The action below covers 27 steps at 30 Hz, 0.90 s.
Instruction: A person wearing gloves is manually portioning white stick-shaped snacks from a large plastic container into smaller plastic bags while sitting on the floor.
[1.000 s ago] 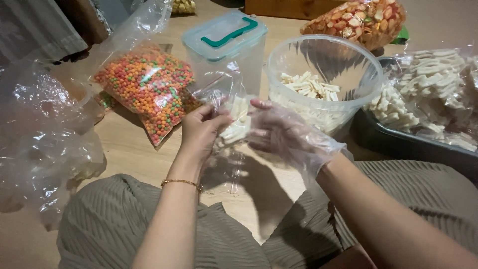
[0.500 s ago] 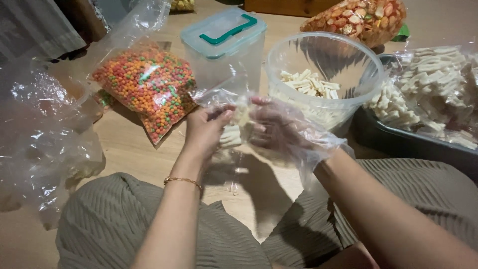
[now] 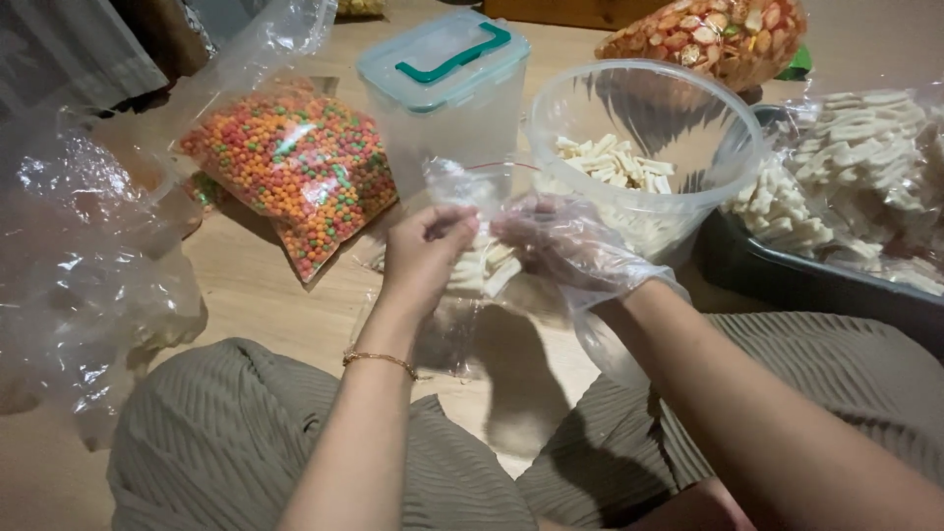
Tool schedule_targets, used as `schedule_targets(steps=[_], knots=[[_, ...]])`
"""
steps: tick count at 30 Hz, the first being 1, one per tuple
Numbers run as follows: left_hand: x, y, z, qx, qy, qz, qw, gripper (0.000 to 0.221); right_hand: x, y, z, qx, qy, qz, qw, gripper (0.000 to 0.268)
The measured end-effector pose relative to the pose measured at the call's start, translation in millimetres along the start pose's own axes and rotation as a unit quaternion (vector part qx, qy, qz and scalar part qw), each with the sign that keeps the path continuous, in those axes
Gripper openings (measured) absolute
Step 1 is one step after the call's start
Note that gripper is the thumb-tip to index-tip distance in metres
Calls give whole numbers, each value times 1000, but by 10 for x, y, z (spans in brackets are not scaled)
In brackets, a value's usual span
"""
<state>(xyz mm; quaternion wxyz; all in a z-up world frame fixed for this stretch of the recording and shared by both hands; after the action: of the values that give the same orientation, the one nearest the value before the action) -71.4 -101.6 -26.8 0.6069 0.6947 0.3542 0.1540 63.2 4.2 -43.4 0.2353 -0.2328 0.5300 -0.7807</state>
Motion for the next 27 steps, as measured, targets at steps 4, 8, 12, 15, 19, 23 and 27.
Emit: schedule_targets(steps=[4,8,12,15,19,23,27], knots=[[-64,179,218,-101,13,153,983,66,-83,-1,-41,-39,-7,4,999,42],[91,247,411,-207,23,379,902,85,-63,52,-55,-78,-15,10,997,42],[249,-104,317,-184,31,418,889,71,38,33,-136,-104,-19,14,994,42],[218,-43,300,-184,66,423,885,66,6,15,-178,-129,-21,17,991,41],[211,-100,249,-172,48,379,908,69,41,18,-218,-167,-33,26,985,41],[240,-280,146,-158,35,353,921,69,37,27,-243,-206,-40,32,977,41],[204,-207,192,-165,35,347,923,67,19,51,-266,-232,-45,36,971,41]])
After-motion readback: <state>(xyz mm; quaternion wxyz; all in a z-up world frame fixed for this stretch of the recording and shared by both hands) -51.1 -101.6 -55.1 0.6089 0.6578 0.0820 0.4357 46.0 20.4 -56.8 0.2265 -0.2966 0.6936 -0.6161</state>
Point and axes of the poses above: each hand's wrist, its own z-axis away from the middle knuckle, its own x-axis out of the palm, y = z × x, the point moved 5 cm from there along -z, towards the middle knuckle, and after that the axes turned 8 degrees about x, right-handed, at the moved point
